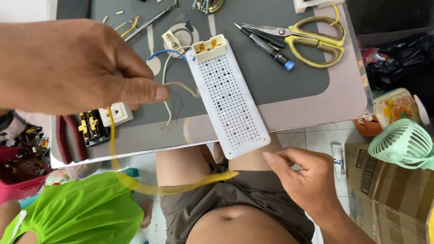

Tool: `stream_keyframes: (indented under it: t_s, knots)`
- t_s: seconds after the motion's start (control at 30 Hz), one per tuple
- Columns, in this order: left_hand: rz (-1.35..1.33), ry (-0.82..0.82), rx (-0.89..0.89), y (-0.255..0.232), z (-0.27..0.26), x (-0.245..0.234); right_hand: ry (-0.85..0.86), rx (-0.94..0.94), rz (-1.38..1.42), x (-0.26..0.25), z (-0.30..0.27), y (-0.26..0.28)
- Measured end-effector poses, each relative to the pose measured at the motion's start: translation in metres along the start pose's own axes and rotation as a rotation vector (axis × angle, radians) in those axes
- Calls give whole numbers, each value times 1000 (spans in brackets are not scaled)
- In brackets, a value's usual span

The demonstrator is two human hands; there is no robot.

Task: The person assembles an electrical component by inserting a white plastic housing into a perforated board, tightening screws with a screwdriver, and connecting wires to the terminals. The person handles the housing, wires, and screwdriver throughout the process.

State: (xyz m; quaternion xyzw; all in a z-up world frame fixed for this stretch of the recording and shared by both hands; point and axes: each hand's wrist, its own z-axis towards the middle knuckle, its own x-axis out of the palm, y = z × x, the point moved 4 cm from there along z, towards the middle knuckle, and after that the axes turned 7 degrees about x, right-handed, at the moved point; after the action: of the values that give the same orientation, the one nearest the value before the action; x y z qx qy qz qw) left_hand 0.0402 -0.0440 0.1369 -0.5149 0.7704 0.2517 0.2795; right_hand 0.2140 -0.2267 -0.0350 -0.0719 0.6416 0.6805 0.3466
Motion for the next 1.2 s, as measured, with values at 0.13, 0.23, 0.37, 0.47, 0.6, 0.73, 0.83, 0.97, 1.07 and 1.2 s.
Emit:
stream_keyframes:
  t_s: [0.13,0.23,0.37,0.47,0.6,0.73,0.83,0.97,1.07,1.2]
  knots:
    - [119,-90,-7,0,15,-9,-119,-161,-70,-7,5,16]
    - [-175,-202,248,14,35,-12,-26,-36,-93,-5,9,9]
    - [-342,-245,392,18,51,-16,234,85,-20,12,12,-7]
    - [-298,-235,534,23,66,-14,481,665,378,35,2,-34]
    - [-186,-223,444,22,73,-13,560,794,857,61,-2,-37]
    - [-140,-269,325,14,58,-15,423,911,999,62,2,-23]
    - [-148,-265,298,16,47,-14,341,823,963,62,-3,-23]
    - [-233,-323,518,25,38,-4,348,541,879,59,-11,-18]
    - [-270,-474,905,22,20,-4,349,445,807,56,-12,-12]
    - [-379,-481,861,31,16,-3,348,407,788,54,-12,-9]
